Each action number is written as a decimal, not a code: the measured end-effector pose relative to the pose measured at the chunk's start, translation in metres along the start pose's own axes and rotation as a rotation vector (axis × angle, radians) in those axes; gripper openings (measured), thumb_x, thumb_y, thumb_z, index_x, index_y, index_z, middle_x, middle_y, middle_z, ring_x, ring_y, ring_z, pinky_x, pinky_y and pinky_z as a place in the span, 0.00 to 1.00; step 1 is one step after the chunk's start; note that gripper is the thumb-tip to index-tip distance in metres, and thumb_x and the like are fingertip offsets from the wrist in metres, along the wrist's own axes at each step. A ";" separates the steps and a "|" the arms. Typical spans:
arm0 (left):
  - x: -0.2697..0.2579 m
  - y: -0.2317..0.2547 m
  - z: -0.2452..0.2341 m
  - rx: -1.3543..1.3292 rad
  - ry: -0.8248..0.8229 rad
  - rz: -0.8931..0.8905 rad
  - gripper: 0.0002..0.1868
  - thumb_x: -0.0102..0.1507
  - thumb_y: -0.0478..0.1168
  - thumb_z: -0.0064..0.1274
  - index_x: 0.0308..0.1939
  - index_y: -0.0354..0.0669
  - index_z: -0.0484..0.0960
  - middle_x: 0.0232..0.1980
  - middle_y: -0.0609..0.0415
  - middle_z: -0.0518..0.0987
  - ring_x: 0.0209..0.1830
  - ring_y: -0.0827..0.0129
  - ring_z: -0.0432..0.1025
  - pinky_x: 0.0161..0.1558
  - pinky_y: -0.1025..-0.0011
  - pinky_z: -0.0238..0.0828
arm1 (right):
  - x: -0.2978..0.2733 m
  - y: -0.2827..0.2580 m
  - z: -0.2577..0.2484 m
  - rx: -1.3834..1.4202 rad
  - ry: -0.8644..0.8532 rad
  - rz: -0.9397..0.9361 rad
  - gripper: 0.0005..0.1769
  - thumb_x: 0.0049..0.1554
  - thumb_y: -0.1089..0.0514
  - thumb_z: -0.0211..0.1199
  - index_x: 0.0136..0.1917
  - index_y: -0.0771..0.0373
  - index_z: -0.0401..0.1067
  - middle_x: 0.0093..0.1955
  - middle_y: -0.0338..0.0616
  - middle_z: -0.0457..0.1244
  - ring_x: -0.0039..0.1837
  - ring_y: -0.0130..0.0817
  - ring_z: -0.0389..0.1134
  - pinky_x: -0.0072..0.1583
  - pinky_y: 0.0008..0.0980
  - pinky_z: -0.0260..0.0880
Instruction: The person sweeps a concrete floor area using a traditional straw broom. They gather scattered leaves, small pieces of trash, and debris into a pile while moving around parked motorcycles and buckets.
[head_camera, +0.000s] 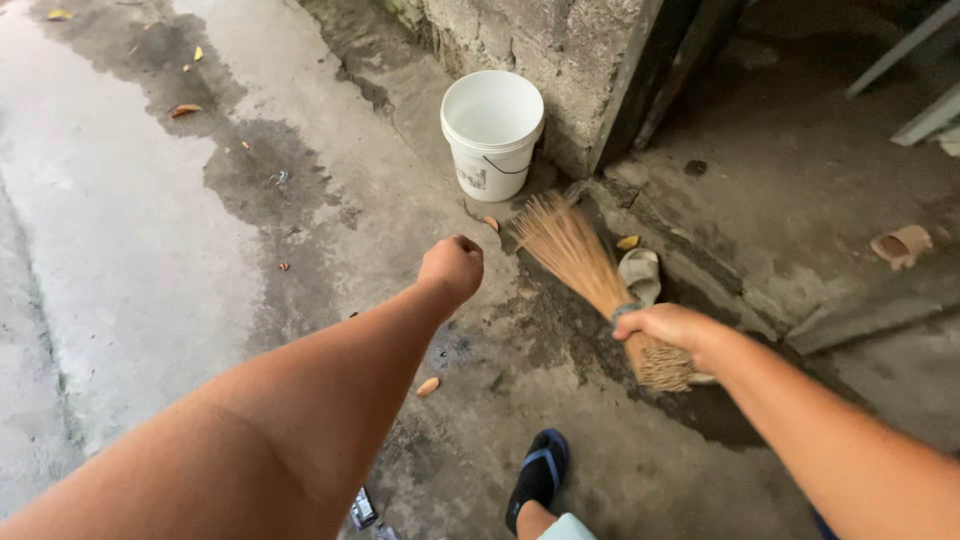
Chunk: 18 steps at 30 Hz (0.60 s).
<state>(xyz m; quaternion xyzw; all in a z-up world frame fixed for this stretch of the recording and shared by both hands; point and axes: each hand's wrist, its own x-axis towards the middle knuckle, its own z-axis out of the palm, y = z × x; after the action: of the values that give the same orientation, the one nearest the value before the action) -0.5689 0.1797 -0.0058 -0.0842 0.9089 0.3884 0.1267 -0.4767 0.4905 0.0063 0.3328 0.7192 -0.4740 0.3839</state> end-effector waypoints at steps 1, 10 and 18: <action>0.007 0.005 0.005 0.012 0.020 0.014 0.16 0.64 0.45 0.46 0.49 0.49 0.87 0.52 0.43 0.84 0.55 0.50 0.77 0.57 0.59 0.73 | 0.015 -0.001 -0.015 -0.042 0.022 -0.016 0.19 0.49 0.51 0.67 0.46 0.68 0.73 0.36 0.53 0.67 0.33 0.44 0.68 0.37 0.41 0.68; 0.031 0.044 0.032 -0.044 -0.004 -0.059 0.16 0.64 0.46 0.47 0.49 0.49 0.86 0.51 0.44 0.84 0.54 0.50 0.77 0.56 0.60 0.73 | 0.111 0.000 -0.077 0.143 -0.069 0.140 0.20 0.50 0.49 0.65 0.49 0.66 0.70 0.38 0.54 0.66 0.34 0.44 0.67 0.36 0.43 0.70; 0.047 0.062 0.046 -0.093 -0.049 -0.105 0.16 0.65 0.45 0.46 0.51 0.47 0.85 0.51 0.45 0.84 0.51 0.52 0.80 0.54 0.60 0.75 | 0.056 0.017 -0.101 0.384 -0.267 0.057 0.21 0.51 0.48 0.65 0.50 0.65 0.70 0.38 0.49 0.66 0.33 0.36 0.67 0.32 0.36 0.70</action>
<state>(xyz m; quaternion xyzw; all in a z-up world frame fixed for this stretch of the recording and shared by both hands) -0.6218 0.2530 -0.0075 -0.1279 0.8808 0.4250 0.1648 -0.5137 0.5971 -0.0238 0.3542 0.5489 -0.6309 0.4186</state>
